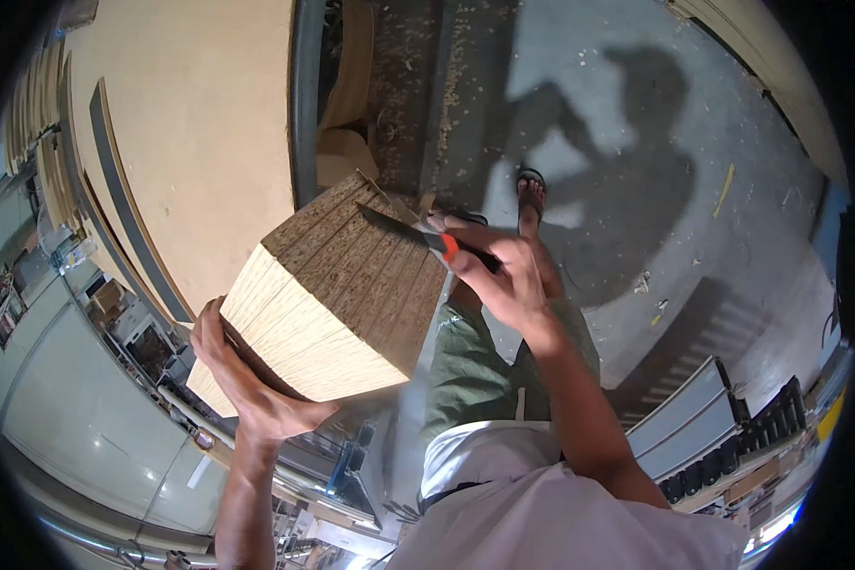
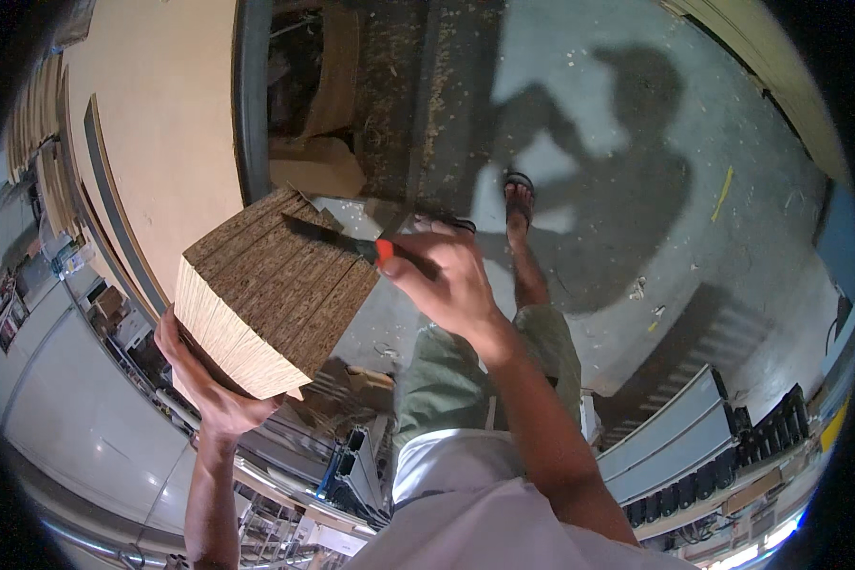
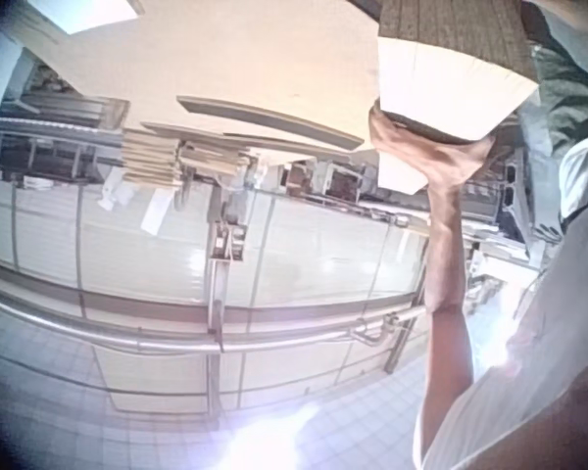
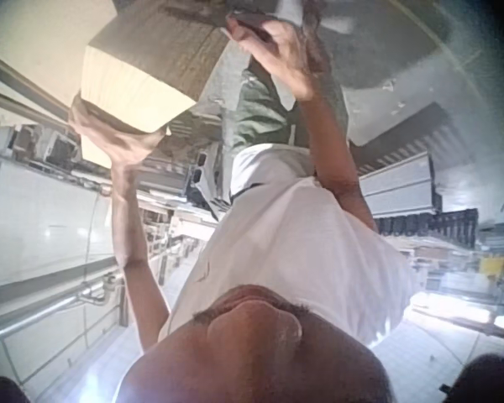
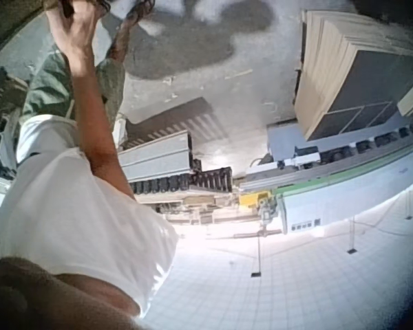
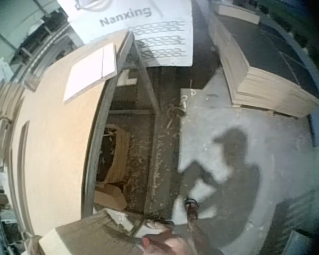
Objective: Trim and organize wood panels using a utility knife in a furniture manufacturing facility.
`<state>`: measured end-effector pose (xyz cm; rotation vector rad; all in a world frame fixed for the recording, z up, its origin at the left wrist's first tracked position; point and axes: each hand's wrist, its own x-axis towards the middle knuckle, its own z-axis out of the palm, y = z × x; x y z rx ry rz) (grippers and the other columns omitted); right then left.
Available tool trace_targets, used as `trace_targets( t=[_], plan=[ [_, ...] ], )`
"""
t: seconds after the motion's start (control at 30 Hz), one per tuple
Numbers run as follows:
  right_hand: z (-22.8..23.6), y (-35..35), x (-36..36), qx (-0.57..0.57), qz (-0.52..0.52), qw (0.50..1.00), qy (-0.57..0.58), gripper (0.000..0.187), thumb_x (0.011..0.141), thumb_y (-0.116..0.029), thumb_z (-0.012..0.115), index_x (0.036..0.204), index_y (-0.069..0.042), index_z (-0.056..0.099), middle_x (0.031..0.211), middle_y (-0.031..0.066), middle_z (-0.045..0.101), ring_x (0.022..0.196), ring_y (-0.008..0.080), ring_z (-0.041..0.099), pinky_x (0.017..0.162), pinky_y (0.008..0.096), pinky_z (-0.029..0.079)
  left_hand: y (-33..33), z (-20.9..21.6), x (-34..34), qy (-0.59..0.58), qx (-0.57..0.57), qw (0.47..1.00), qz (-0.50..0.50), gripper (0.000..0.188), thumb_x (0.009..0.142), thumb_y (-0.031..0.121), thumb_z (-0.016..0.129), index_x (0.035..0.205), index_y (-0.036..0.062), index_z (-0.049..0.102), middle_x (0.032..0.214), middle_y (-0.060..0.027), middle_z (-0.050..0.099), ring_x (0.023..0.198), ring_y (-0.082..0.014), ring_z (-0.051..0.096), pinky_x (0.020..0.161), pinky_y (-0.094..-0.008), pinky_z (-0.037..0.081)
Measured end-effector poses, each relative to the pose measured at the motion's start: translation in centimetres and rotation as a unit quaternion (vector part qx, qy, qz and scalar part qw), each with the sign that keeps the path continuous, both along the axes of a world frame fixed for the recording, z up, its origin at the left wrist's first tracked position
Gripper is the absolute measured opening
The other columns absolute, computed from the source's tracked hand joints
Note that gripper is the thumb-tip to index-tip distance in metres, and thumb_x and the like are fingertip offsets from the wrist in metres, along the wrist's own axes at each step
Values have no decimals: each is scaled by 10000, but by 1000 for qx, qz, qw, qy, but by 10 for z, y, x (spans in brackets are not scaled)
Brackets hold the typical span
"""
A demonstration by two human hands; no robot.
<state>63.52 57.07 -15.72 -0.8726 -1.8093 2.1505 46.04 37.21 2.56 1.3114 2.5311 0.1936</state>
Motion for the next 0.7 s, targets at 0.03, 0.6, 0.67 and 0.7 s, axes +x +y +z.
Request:
trace_targets(
  t=[0.03,0.6,0.67,0.7],
  plan=[
    [-3,-1,-7,31,9,999,9,374,894,-374,686,1048,-35,728,795,123,699,695,213,665,648,337,509,0,1,0,-2,-1,1000,2,1335,603,737,761,1493,-57,160,1353,-254,328,1249,-380,417,978,-528,408],
    [11,1,-34,-47,-7,997,-54,453,879,-422,694,1126,-43,711,864,139,718,755,173,670,720,314,511,-7,-1,-5,-26,3,1000,15,1339,562,708,789,1471,-50,164,1306,-220,319,1208,-350,386,965,-517,378],
    [7,9,-57,-38,2,998,-48,483,874,-459,685,1125,-47,716,892,156,725,782,193,686,738,326,515,-5,-2,-6,-32,2,999,14,1331,576,733,763,1467,-54,166,1322,-222,308,1200,-344,380,975,-519,367],
    [5,14,-69,-30,16,999,-39,514,869,-496,676,1123,-51,720,921,173,731,808,213,701,756,339,519,-5,-2,-6,-29,2,1000,12,1331,576,733,763,1467,-54,166,1322,-222,308,1200,-344,380,975,-519,367]
  ],
)
